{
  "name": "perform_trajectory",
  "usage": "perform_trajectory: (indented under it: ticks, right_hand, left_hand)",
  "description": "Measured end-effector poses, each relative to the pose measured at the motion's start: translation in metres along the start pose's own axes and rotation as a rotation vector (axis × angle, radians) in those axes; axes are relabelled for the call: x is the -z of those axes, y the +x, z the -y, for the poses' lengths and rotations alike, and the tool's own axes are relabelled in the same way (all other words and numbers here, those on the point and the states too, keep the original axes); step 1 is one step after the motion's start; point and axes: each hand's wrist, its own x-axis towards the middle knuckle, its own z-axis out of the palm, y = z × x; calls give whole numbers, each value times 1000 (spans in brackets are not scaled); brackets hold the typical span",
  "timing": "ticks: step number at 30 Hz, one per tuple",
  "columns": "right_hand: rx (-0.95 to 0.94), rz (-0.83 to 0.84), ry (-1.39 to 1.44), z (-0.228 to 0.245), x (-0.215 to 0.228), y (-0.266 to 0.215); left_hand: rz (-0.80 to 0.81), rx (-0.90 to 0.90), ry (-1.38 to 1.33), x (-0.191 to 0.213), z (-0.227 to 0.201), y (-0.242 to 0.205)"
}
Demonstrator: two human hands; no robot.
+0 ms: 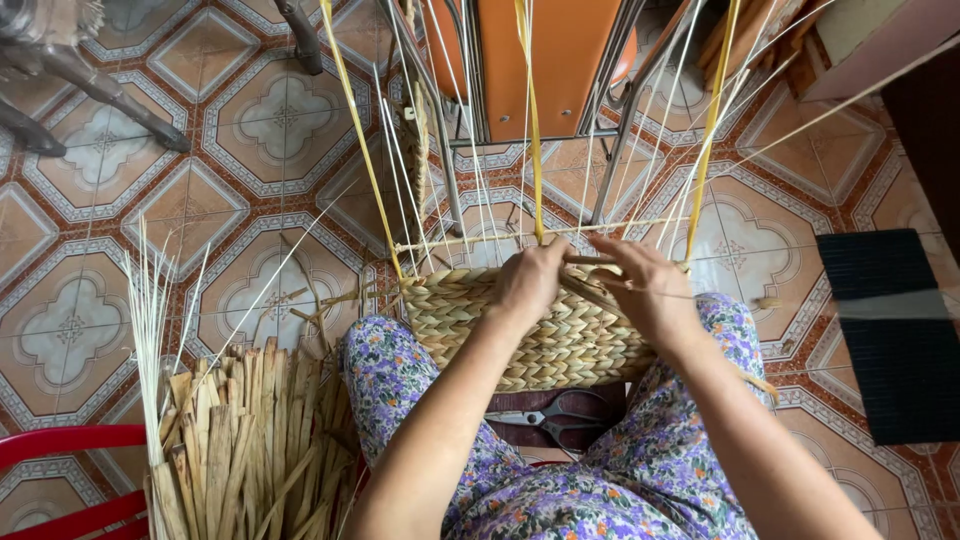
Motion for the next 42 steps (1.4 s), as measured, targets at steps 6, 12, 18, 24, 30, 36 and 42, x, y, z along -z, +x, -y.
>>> perform_trajectory:
  ticks: [6,12,18,24,30,36,42]
  right_hand:
    - [-241,265,-403,-28,13,-8]
    - [-449,266,-435,-35,-5,-25]
    - [-296,187,-293,1,-25,-36]
    - [-191,318,-326,-18,-18,-16]
    - [26,-122,-428,27,2,2]
    - [-561,741,-588,23,-2,39]
    - [-196,-69,446,-37,-33,12]
  left_hand:
    - [-158,-205,-369,2,9,-13]
    - [-133,83,-417,-1,8,-13]
    - [77,96,-441,38,-13,-9]
    - [219,-159,-346,15,18,9]
    - [-210,-121,-43,-34,20,-4]
    - [-162,-108,-130,-29,26,-10]
    - [30,-221,-533,19,11,-14]
